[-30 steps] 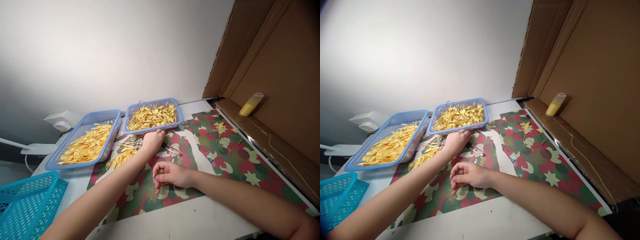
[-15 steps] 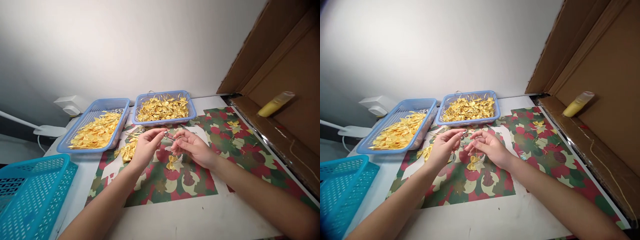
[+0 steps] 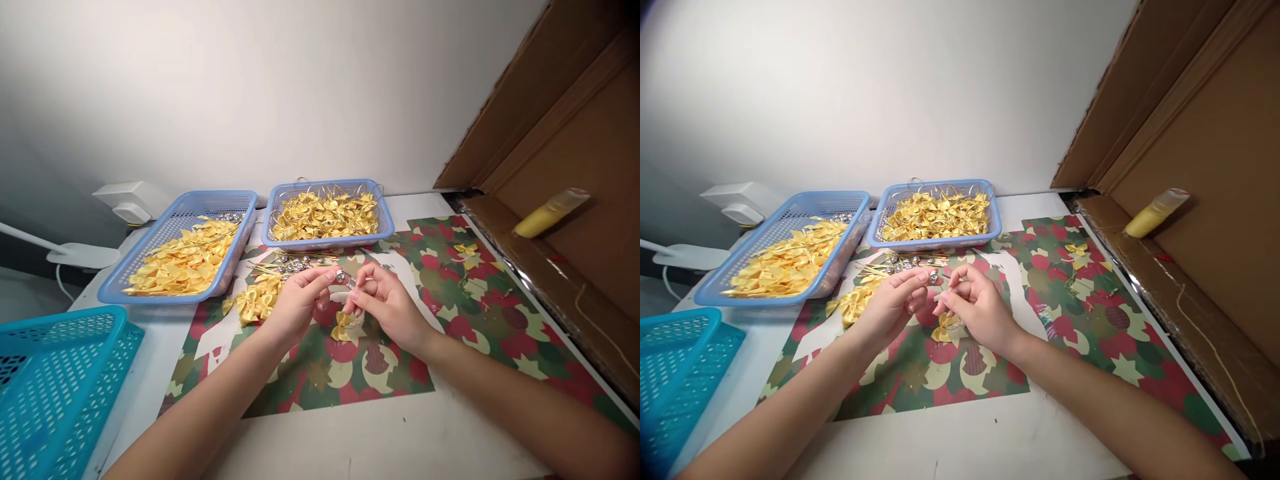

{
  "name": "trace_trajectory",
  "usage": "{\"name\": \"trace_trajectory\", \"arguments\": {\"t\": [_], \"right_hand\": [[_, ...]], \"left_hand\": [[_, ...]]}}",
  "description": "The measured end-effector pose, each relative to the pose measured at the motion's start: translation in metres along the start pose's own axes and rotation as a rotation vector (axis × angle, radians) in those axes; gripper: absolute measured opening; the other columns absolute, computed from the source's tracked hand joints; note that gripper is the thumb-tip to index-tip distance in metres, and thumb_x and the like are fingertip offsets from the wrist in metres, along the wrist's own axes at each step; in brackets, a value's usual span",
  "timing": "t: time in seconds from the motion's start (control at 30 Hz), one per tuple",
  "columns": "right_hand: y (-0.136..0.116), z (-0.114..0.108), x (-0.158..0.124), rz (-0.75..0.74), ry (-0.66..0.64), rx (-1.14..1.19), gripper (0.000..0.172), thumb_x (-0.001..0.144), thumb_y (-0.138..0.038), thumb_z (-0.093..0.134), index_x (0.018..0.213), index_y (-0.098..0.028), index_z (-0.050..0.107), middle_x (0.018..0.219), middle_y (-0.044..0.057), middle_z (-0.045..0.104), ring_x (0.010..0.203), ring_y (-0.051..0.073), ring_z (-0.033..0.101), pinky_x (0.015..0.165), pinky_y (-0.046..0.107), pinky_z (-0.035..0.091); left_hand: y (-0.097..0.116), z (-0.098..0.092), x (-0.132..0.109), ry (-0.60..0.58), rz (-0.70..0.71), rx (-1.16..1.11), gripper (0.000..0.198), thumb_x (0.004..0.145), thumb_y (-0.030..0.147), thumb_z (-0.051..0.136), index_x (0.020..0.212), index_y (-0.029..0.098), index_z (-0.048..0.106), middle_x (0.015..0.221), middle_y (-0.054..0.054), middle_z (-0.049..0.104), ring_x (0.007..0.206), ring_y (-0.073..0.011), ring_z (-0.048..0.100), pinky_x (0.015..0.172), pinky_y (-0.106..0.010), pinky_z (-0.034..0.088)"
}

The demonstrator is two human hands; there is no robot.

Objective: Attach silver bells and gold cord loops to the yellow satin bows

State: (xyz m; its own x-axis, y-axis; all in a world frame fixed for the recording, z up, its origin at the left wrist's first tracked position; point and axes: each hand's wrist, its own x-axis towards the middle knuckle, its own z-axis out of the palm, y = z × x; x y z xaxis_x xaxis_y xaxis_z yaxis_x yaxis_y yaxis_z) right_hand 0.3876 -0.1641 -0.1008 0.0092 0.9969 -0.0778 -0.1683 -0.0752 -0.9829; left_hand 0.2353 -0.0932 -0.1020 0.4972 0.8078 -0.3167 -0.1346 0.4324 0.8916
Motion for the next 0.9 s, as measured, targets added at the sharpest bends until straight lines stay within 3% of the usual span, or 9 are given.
{"name": "trace_trajectory", "arguments": {"t": [0.17, 0.37, 0.6, 0.8, 0.9], "right_hand": [[0.0, 0.001, -0.002, -0.029, -0.023, 0.01, 0.022, 0.084, -0.028, 0.063, 0.081, -0.022, 0.042, 0.064, -0.003, 0.067, 0.063, 0.011, 0.059, 0.063, 0.026, 0.044], [0.001, 0.0, -0.004, -0.066, -0.041, -0.037, 0.017, 0.089, -0.026, 0.059, 0.085, -0.023, 0.043, 0.069, -0.002, 0.069, 0.067, 0.011, 0.063, 0.064, 0.024, 0.047], [0.004, -0.003, -0.005, -0.12, -0.041, -0.194, 0.002, 0.092, -0.023, 0.055, 0.091, -0.022, 0.055, 0.078, 0.0, 0.071, 0.076, 0.013, 0.068, 0.071, 0.026, 0.052], [0.01, -0.004, -0.004, -0.143, -0.045, -0.209, 0.006, 0.093, -0.026, 0.056, 0.091, -0.021, 0.059, 0.078, 0.0, 0.071, 0.077, 0.013, 0.068, 0.072, 0.026, 0.052], [0.012, -0.004, -0.004, -0.145, -0.052, -0.198, 0.006, 0.093, -0.026, 0.056, 0.091, -0.022, 0.059, 0.079, 0.0, 0.07, 0.077, 0.013, 0.068, 0.072, 0.026, 0.052]], "left_hand": [[0.001, 0.001, -0.001, -0.02, -0.024, -0.053, 0.028, 0.069, 0.039, 0.079, 0.079, 0.014, 0.072, 0.041, 0.011, 0.033, 0.042, -0.0028, 0.024, 0.045, -0.017, 0.024], [0.004, 0.001, -0.004, -0.05, -0.018, -0.019, 0.028, 0.07, 0.04, 0.079, 0.083, 0.016, 0.075, 0.04, 0.01, 0.035, 0.041, -0.004, 0.029, 0.045, -0.018, 0.026], [0.005, -0.005, -0.005, -0.041, 0.103, 0.038, 0.022, 0.072, 0.037, 0.079, 0.087, 0.021, 0.079, 0.044, 0.008, 0.041, 0.045, -0.0032, 0.034, 0.044, -0.014, 0.031], [0.007, -0.008, -0.012, -0.091, 0.168, 0.11, 0.019, 0.068, 0.026, 0.083, 0.087, 0.023, 0.08, 0.063, 0.002, 0.066, 0.051, -0.0047, 0.052, 0.044, -0.013, 0.04], [0.007, -0.008, -0.013, -0.095, 0.171, 0.098, 0.021, 0.066, 0.022, 0.084, 0.086, 0.023, 0.08, 0.065, 0.0, 0.07, 0.053, -0.0073, 0.058, 0.044, -0.014, 0.045]]}}
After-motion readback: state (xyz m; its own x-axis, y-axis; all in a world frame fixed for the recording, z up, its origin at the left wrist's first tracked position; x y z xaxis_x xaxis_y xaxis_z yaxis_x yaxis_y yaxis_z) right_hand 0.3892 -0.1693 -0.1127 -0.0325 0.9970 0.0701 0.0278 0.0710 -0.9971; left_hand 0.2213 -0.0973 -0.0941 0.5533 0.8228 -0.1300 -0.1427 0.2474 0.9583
